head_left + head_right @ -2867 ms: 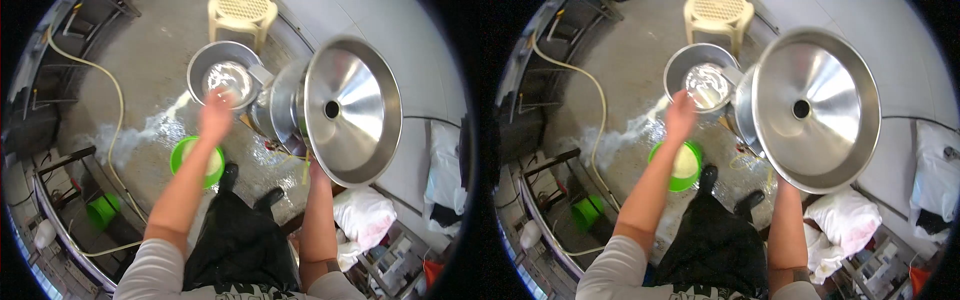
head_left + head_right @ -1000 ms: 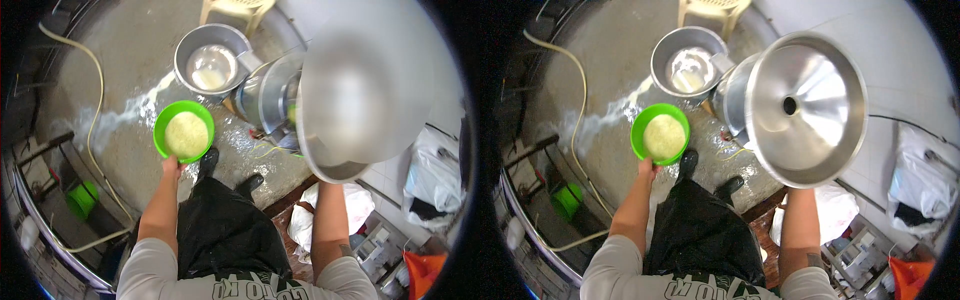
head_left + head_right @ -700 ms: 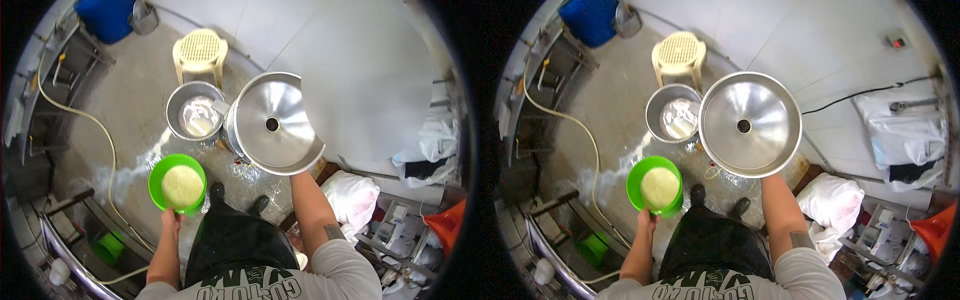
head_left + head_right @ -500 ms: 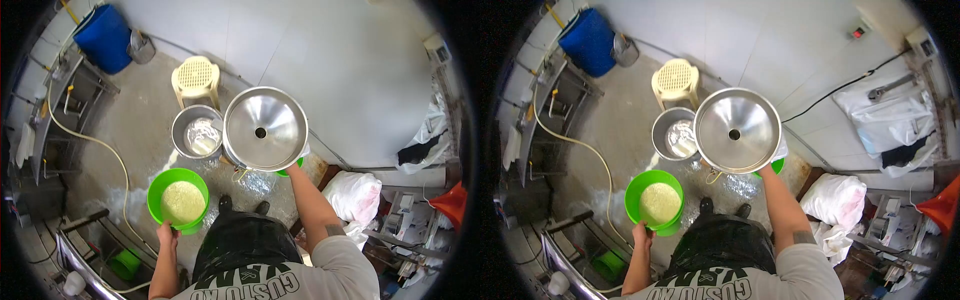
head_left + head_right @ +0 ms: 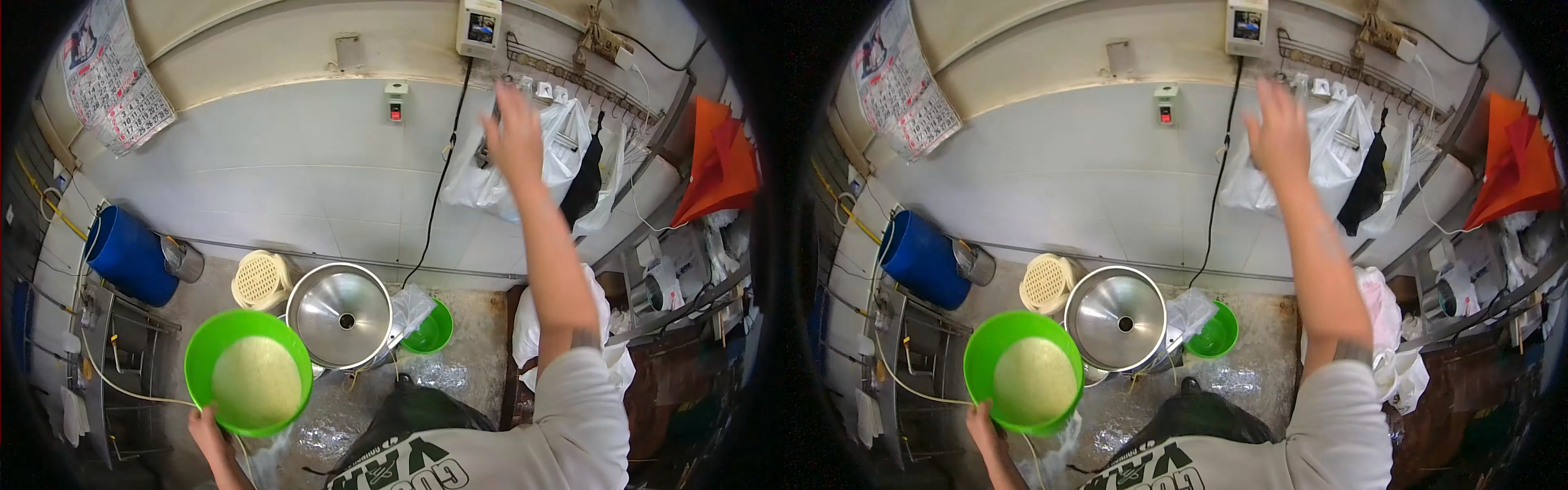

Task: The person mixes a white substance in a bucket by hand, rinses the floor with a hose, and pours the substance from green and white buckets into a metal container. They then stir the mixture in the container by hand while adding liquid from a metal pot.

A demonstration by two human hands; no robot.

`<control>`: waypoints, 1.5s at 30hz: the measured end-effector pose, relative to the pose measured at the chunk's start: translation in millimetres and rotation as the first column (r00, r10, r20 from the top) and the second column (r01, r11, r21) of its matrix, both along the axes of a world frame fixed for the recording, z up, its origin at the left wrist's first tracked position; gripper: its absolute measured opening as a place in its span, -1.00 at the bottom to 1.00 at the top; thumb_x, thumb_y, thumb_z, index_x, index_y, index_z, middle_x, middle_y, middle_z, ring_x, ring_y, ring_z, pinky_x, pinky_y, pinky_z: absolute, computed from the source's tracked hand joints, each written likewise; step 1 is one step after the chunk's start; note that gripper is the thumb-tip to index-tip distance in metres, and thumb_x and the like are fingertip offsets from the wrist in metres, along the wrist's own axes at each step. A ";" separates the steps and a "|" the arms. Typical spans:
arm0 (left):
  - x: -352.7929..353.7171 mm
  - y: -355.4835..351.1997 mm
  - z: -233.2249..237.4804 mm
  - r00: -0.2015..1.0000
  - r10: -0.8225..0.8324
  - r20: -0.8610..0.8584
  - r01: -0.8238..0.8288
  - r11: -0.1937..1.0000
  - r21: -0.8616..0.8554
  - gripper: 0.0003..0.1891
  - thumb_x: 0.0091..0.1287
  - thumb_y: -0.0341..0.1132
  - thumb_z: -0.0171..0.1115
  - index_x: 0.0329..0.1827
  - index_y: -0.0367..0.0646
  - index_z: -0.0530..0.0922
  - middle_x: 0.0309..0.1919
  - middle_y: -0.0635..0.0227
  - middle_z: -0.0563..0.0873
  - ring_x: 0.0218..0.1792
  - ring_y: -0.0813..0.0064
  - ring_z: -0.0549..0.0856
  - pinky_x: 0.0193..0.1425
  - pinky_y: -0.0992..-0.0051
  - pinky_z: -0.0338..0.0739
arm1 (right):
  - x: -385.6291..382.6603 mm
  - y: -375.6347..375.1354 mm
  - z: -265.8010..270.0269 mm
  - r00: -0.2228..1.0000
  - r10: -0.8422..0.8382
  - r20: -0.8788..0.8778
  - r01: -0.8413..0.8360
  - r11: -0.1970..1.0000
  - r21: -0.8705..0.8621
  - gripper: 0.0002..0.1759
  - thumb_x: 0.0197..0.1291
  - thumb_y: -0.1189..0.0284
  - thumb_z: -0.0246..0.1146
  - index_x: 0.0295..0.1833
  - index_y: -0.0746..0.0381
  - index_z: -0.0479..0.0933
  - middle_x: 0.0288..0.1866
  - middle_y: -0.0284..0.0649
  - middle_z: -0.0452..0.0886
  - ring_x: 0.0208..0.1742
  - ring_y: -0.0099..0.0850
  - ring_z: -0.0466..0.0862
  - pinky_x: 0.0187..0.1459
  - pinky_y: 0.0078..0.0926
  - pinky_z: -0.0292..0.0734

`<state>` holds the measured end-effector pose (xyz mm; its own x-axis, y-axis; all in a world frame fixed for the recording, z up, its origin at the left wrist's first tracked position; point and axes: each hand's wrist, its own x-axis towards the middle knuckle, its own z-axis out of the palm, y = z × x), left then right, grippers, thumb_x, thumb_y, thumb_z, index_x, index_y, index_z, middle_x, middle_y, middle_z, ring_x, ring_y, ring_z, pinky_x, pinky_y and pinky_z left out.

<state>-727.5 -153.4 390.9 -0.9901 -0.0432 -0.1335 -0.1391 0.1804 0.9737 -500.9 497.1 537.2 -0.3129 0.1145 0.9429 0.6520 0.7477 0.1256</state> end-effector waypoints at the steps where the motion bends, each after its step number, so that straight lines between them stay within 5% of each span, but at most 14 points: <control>1: -10.0 11.6 5.9 0.998 -0.057 -0.015 0.056 0.998 -0.020 -0.75 0.20 -0.30 0.31 -0.22 -0.34 0.58 -0.48 0.34 0.62 -0.54 0.54 0.55 -0.49 0.45 0.40 | -8.9 21.9 40.9 1.000 0.023 -0.005 -0.023 0.999 -0.048 -0.27 0.21 0.28 0.43 0.48 0.18 0.41 0.40 0.04 0.53 0.40 0.04 0.51 0.34 -0.04 0.45; 4: -41.0 52.2 7.8 0.971 -0.218 -0.102 0.207 0.973 -0.106 -0.71 0.21 -0.26 0.34 -0.26 -0.39 0.61 -0.42 0.29 0.67 -0.39 0.51 0.60 -0.30 0.41 0.47 | -32.7 62.0 116.5 0.992 -0.054 0.112 0.025 0.968 0.248 -0.29 0.21 0.25 0.44 0.45 0.18 0.42 0.36 0.02 0.55 0.37 0.06 0.52 0.31 -0.06 0.48; 8: -67.5 89.7 26.1 0.950 -0.270 -0.157 0.210 0.924 -0.320 -0.64 0.23 -0.19 0.36 -0.23 -0.43 0.64 -0.37 0.20 0.73 -0.34 0.48 0.63 -0.25 0.38 0.52 | -50.1 120.7 133.3 0.973 -0.064 0.221 0.016 0.977 0.215 -0.50 0.10 0.31 0.47 0.17 0.20 0.61 0.21 0.12 0.67 0.19 0.06 0.67 0.23 -0.02 0.53; 12: -58.0 144.8 57.6 0.923 -0.360 -0.138 0.160 0.683 -0.713 -0.52 0.21 -0.05 0.38 -0.23 -0.44 0.66 -0.44 0.09 0.72 -0.36 0.35 0.67 -0.18 0.32 0.55 | -44.2 104.3 142.7 0.944 -0.080 0.321 0.059 0.996 0.074 -0.51 0.16 0.36 0.43 0.19 0.28 0.58 0.19 0.03 0.69 0.22 0.06 0.63 0.26 -0.06 0.51; 16: -64.1 164.9 63.1 0.948 -0.307 -0.087 0.141 0.648 -0.748 -0.49 0.20 0.00 0.38 -0.26 -0.44 0.65 -0.45 0.05 0.71 -0.37 0.29 0.67 -0.17 0.28 0.55 | -53.4 67.7 111.7 0.986 -0.107 0.125 0.081 0.977 0.197 -0.50 0.18 0.38 0.42 0.23 0.27 0.57 0.23 0.06 0.66 0.31 0.02 0.58 0.34 -0.09 0.46; 18: -69.6 162.6 60.6 0.946 -0.304 -0.110 0.121 0.649 -0.751 -0.48 0.19 0.01 0.39 -0.30 -0.43 0.63 -0.46 0.06 0.70 -0.37 0.29 0.67 -0.18 0.28 0.54 | -66.6 47.5 48.5 0.986 0.120 0.116 -0.136 0.981 0.141 -0.44 0.22 0.34 0.41 0.33 0.22 0.53 0.43 0.10 0.52 0.39 -0.06 0.55 0.43 -0.12 0.41; 19: -77.2 159.7 56.3 0.950 -0.296 -0.101 0.120 0.643 -0.756 -0.47 0.20 0.03 0.39 -0.36 -0.43 0.59 -0.50 0.06 0.67 -0.40 0.30 0.64 -0.20 0.27 0.53 | -71.1 27.4 -5.9 0.954 0.268 0.137 -0.239 0.951 -0.196 -0.34 0.25 0.27 0.43 0.42 0.20 0.44 0.43 0.09 0.51 0.41 0.00 0.53 0.43 -0.11 0.41; 21: -81.7 159.2 54.8 0.951 -0.295 -0.089 0.129 0.644 -0.754 -0.46 0.21 0.04 0.39 -0.38 -0.42 0.58 -0.51 0.07 0.65 -0.41 0.30 0.62 -0.21 0.26 0.52 | -82.9 -45.7 -138.2 0.901 0.399 0.171 -0.148 0.652 -0.744 -0.16 0.26 0.13 0.46 0.55 0.22 0.32 0.50 0.09 0.45 0.50 0.05 0.44 0.49 -0.11 0.34; 22: -83.8 162.1 55.5 0.952 -0.291 -0.095 0.125 0.652 -0.748 -0.45 0.21 0.06 0.39 -0.40 -0.42 0.56 -0.53 0.07 0.64 -0.42 0.31 0.60 -0.22 0.25 0.51 | -82.3 -83.3 -212.6 0.849 0.519 0.101 -0.217 0.516 -0.829 -0.13 0.31 0.02 0.39 0.55 0.30 0.31 0.50 0.19 0.42 0.53 0.08 0.40 0.51 -0.05 0.31; 23: -86.1 162.7 55.0 0.953 -0.288 -0.090 0.126 0.652 -0.747 -0.45 0.21 0.06 0.39 -0.40 -0.42 0.56 -0.53 0.07 0.64 -0.42 0.31 0.60 -0.22 0.25 0.51 | -80.7 -127.1 -242.6 0.812 0.572 0.111 -0.043 0.249 -0.967 -0.03 0.30 -0.02 0.39 0.61 0.34 0.20 0.55 0.26 0.33 0.59 0.08 0.33 0.55 -0.05 0.25; 26: -92.0 167.3 52.8 0.934 -0.343 -0.102 0.155 0.646 -0.748 -0.41 0.22 0.10 0.41 -0.41 -0.41 0.54 -0.53 0.04 0.62 -0.44 0.27 0.57 -0.23 0.23 0.51 | -80.6 -202.6 -348.6 0.910 0.402 -0.103 0.000 -0.248 -0.969 -0.12 0.38 0.18 0.30 0.64 0.30 0.08 0.36 0.30 0.52 0.39 0.15 0.55 0.39 -0.05 0.44; 32: -95.1 187.4 62.9 0.905 -0.417 -0.089 0.188 0.578 -0.794 -0.39 0.24 0.15 0.41 -0.37 -0.39 0.56 -0.41 -0.10 0.68 -0.35 0.00 0.68 -0.16 0.15 0.54 | -83.6 -230.4 -344.1 0.976 0.220 0.006 0.045 -0.176 -0.983 -0.27 0.36 0.57 0.02 0.64 0.12 0.10 0.17 0.29 0.64 0.16 0.20 0.67 0.22 -0.01 0.53; 36: -93.2 196.3 60.8 0.874 -0.461 -0.152 0.165 0.577 -0.800 -0.39 0.27 0.14 0.39 -0.39 -0.38 0.50 -0.52 -0.01 0.57 -0.44 0.17 0.57 -0.23 0.19 0.49 | -85.2 -232.4 -346.8 0.979 0.202 0.023 0.060 -0.179 -0.982 -0.28 0.35 0.56 0.00 0.63 0.12 0.11 0.13 0.30 0.64 0.12 0.20 0.68 0.19 0.01 0.54; 45: -79.7 236.3 69.5 0.833 -0.533 -0.146 0.146 0.466 -0.872 -0.39 0.28 0.16 0.37 -0.27 -0.39 0.56 -0.32 -0.20 0.70 -0.21 -0.20 0.71 -0.09 0.07 0.56 | -82.5 -228.7 -347.5 0.972 0.235 -0.002 0.034 -0.152 -0.988 -0.29 0.36 0.51 0.00 0.63 0.15 0.10 0.10 0.31 0.66 0.11 0.20 0.68 0.18 0.02 0.54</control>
<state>-807.3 82.9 460.4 -0.9024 0.4138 0.1202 0.4299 0.8454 0.3170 -583.3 268.4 189.7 -0.5192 0.8143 -0.2593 0.6303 0.1600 -0.7596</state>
